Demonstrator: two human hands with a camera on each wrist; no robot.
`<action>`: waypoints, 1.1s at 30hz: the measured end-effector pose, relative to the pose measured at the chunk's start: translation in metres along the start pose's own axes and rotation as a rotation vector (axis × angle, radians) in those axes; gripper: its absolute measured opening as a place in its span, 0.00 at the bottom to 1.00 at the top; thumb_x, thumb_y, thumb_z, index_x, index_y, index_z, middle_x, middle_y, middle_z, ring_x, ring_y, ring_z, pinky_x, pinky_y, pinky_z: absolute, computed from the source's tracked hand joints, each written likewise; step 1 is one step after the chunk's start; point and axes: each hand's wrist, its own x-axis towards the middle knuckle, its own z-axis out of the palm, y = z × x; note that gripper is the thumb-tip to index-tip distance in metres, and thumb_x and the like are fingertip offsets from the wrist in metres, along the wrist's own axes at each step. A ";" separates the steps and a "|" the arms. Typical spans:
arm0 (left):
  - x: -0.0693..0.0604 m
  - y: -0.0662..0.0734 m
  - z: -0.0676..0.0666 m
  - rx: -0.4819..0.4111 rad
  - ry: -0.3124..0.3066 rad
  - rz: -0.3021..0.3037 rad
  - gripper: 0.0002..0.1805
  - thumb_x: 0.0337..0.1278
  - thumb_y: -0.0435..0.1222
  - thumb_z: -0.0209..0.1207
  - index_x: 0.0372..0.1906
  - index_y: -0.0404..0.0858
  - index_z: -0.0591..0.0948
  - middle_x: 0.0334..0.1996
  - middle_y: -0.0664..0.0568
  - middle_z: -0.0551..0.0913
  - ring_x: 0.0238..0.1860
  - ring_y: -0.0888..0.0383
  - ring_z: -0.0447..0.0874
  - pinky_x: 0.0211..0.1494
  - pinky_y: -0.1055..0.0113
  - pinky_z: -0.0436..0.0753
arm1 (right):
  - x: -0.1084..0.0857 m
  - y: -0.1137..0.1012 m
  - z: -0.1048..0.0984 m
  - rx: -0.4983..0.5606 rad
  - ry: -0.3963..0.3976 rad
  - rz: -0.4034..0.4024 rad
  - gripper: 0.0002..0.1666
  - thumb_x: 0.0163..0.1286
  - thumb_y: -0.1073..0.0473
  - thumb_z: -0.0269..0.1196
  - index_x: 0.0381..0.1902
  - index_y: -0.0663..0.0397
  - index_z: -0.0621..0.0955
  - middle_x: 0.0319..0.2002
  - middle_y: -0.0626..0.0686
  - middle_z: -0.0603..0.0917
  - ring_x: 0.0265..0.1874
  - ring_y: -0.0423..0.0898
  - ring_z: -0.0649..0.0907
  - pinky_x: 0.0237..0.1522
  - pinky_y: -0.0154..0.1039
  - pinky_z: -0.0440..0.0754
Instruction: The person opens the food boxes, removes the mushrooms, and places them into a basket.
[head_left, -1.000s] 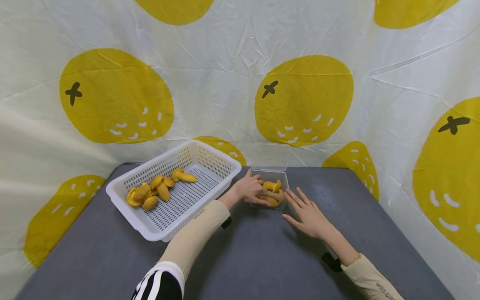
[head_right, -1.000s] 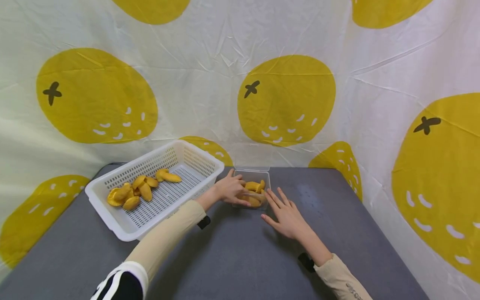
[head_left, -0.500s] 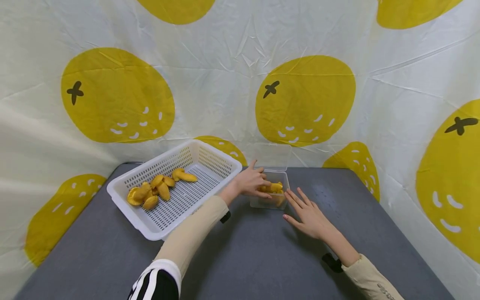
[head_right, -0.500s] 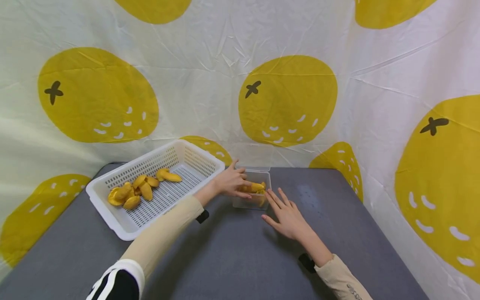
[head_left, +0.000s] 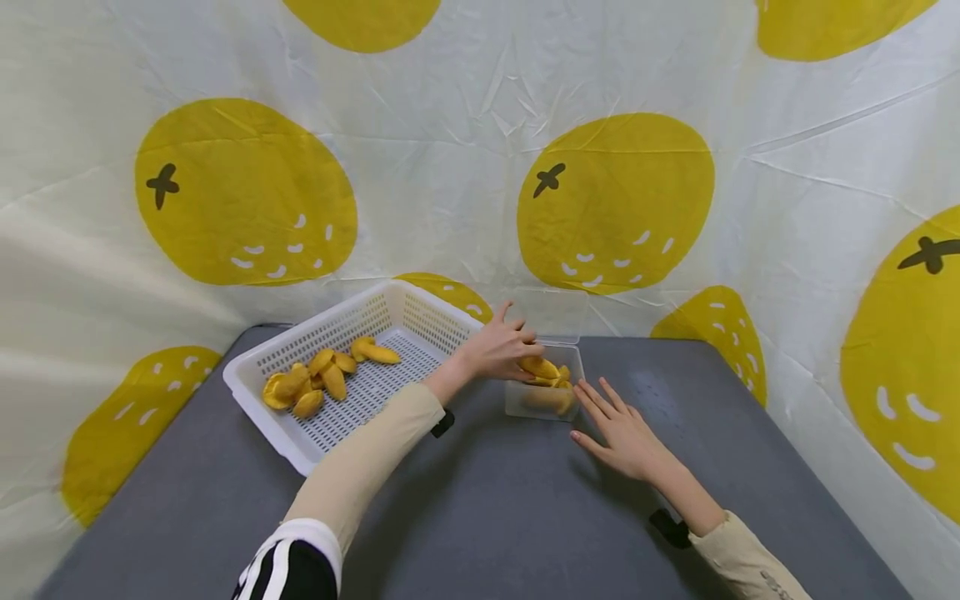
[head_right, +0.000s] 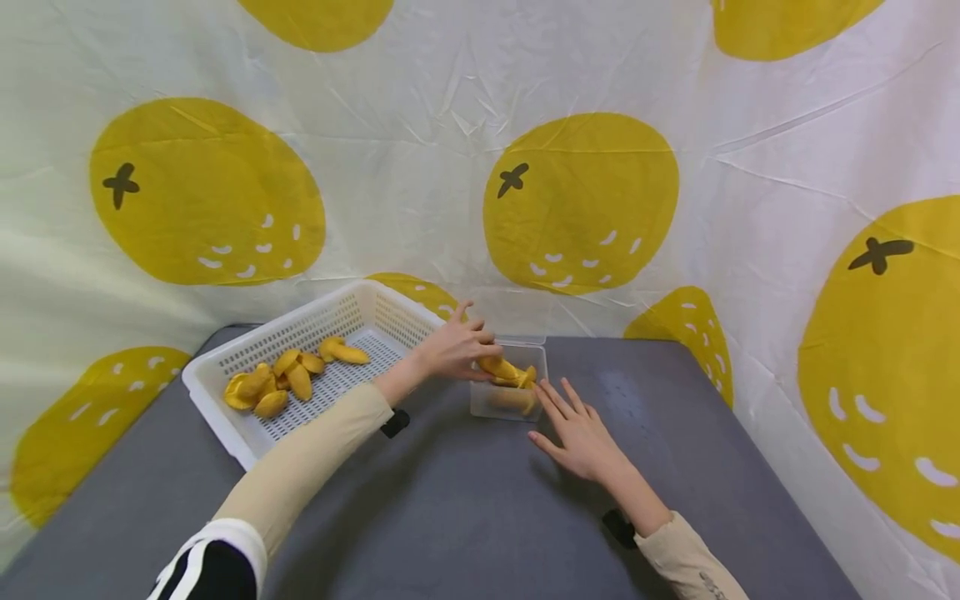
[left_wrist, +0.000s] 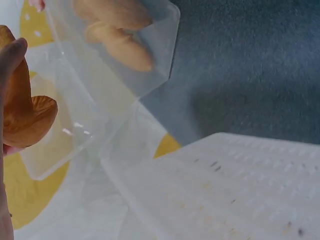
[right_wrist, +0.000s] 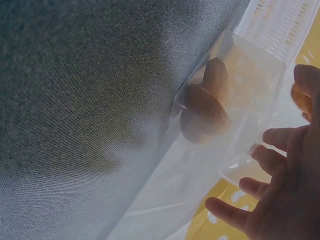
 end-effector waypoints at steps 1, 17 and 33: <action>-0.002 -0.001 -0.003 0.007 -0.001 0.006 0.21 0.47 0.60 0.53 0.44 0.54 0.75 0.38 0.60 0.78 0.46 0.55 0.76 0.61 0.43 0.60 | 0.000 0.000 0.000 0.003 -0.002 -0.001 0.42 0.63 0.37 0.50 0.69 0.45 0.51 0.69 0.53 0.54 0.69 0.56 0.48 0.57 0.63 0.60; -0.061 -0.018 -0.053 0.092 0.094 -0.031 0.15 0.49 0.55 0.56 0.36 0.52 0.74 0.34 0.57 0.76 0.41 0.55 0.74 0.56 0.43 0.65 | 0.000 0.002 0.000 -0.006 -0.002 -0.024 0.42 0.63 0.39 0.51 0.69 0.48 0.52 0.69 0.54 0.54 0.69 0.56 0.48 0.57 0.64 0.59; -0.190 -0.063 -0.054 0.070 -0.043 -0.288 0.25 0.45 0.50 0.62 0.50 0.47 0.75 0.37 0.51 0.77 0.39 0.50 0.74 0.55 0.36 0.61 | 0.002 0.004 0.002 0.000 -0.004 -0.032 0.43 0.62 0.40 0.52 0.69 0.47 0.50 0.69 0.55 0.53 0.70 0.56 0.47 0.57 0.66 0.57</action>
